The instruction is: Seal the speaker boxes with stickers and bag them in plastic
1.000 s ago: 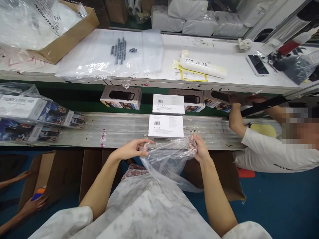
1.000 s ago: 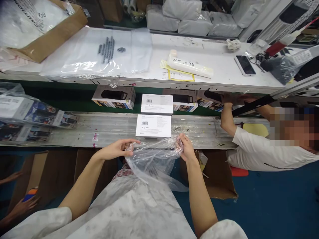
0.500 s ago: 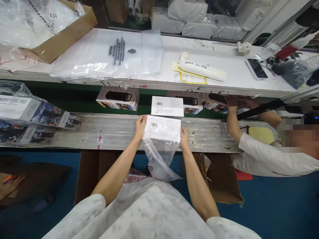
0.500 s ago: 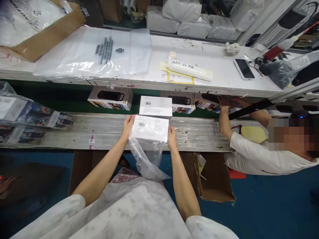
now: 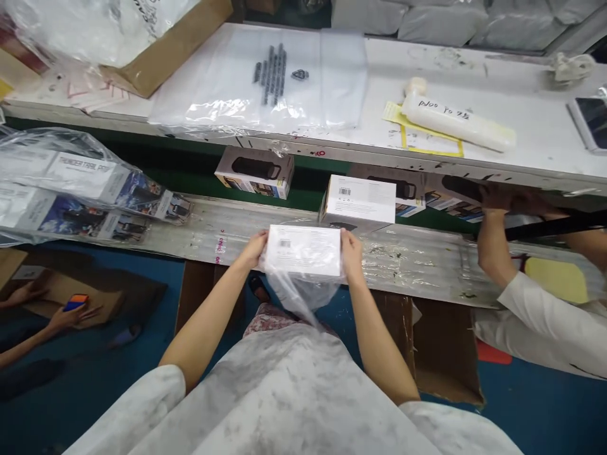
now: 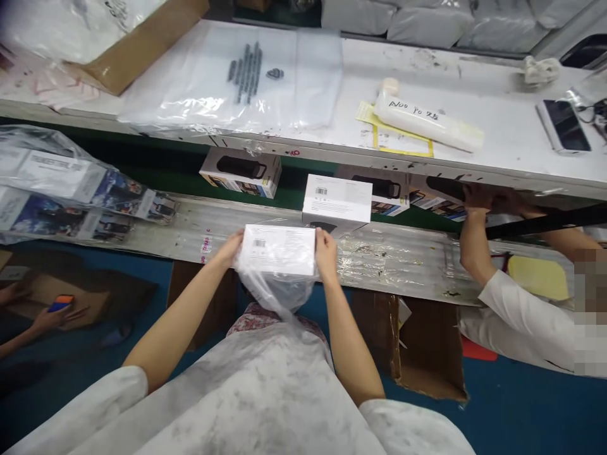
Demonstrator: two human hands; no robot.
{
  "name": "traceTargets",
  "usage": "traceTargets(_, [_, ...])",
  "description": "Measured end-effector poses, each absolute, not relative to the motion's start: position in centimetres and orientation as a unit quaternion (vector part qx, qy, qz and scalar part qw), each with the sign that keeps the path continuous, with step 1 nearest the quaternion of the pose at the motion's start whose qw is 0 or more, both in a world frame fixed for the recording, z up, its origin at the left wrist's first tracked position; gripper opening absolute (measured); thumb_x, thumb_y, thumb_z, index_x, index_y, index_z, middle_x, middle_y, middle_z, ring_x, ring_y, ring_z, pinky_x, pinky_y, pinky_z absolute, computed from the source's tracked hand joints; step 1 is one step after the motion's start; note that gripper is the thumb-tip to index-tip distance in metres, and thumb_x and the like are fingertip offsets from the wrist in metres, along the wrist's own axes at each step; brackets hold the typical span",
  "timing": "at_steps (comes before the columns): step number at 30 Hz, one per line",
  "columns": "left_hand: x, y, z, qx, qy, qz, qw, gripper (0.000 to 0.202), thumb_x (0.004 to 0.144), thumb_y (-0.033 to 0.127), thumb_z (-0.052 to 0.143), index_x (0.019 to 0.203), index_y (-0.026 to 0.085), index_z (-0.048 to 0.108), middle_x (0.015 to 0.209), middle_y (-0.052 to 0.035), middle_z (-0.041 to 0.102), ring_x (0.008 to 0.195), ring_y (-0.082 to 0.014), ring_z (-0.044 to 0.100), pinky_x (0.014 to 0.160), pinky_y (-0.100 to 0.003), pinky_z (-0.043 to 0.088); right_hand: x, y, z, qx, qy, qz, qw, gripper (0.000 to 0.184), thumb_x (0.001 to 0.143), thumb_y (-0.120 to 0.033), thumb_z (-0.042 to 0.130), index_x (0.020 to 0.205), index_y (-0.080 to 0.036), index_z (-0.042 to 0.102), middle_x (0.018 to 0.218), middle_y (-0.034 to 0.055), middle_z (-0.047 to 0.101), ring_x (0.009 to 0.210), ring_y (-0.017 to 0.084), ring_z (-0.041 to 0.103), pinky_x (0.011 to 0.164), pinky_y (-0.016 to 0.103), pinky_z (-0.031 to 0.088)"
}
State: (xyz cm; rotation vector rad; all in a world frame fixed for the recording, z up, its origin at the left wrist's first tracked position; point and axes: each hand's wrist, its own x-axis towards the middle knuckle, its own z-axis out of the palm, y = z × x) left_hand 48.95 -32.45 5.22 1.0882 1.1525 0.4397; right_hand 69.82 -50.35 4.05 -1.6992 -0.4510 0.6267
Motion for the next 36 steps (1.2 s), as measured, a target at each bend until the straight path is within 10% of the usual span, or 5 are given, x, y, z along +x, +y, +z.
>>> traceTargets(8, [50.3,-32.5,4.9,0.363,0.429,0.225,0.796,0.048,0.069,0.050,0.090,0.073,0.021,0.052,0.051,0.0092,0.045,0.040,-0.0062,0.037,0.041,-0.020,0.030,74.4,-50.9,4.3,-0.693,-0.167,0.437,0.549,0.051,0.070,-0.070,0.078,0.069,-0.022,0.064,0.058,0.0009,0.062,0.063,0.021,0.059,0.061,0.033,0.046])
traceTargets(18, [44.5,-35.6,4.3,0.331,0.419,0.078,0.842,0.048,0.083,0.067,0.075,0.088,0.019,0.077,0.078,-0.0088,0.077,0.075,-0.0260,0.073,0.067,-0.033,0.054,73.8,-49.9,5.1,-0.684,-0.206,0.383,0.585,0.057,0.076,-0.075,0.075,0.068,-0.023,0.052,0.063,-0.0035,0.049,0.060,0.013,0.042,0.057,0.028,0.036])
traceTargets(25, [42.5,-36.0,7.1,0.435,0.352,0.004,0.829,0.031,0.083,0.048,0.080,0.083,0.017,0.081,0.083,-0.0108,0.079,0.083,-0.0271,0.073,0.080,-0.033,0.055,74.0,-49.2,5.1,-0.679,-0.227,0.420,0.558,0.059,0.075,-0.078,0.074,0.068,-0.023,0.053,0.063,-0.0025,0.050,0.060,0.014,0.041,0.057,0.028,0.033])
traceTargets(36, [43.1,-41.2,4.4,0.475,0.385,0.116,0.783,0.050,0.074,0.062,0.085,0.078,0.013,0.078,0.073,-0.0080,0.075,0.067,-0.0199,0.065,0.064,-0.028,0.048,72.8,-52.0,5.7,-0.719,-0.286,0.313,0.551,0.059,0.087,-0.078,0.061,0.070,-0.024,0.044,0.066,-0.0037,0.040,0.063,0.014,0.035,0.058,0.027,0.031])
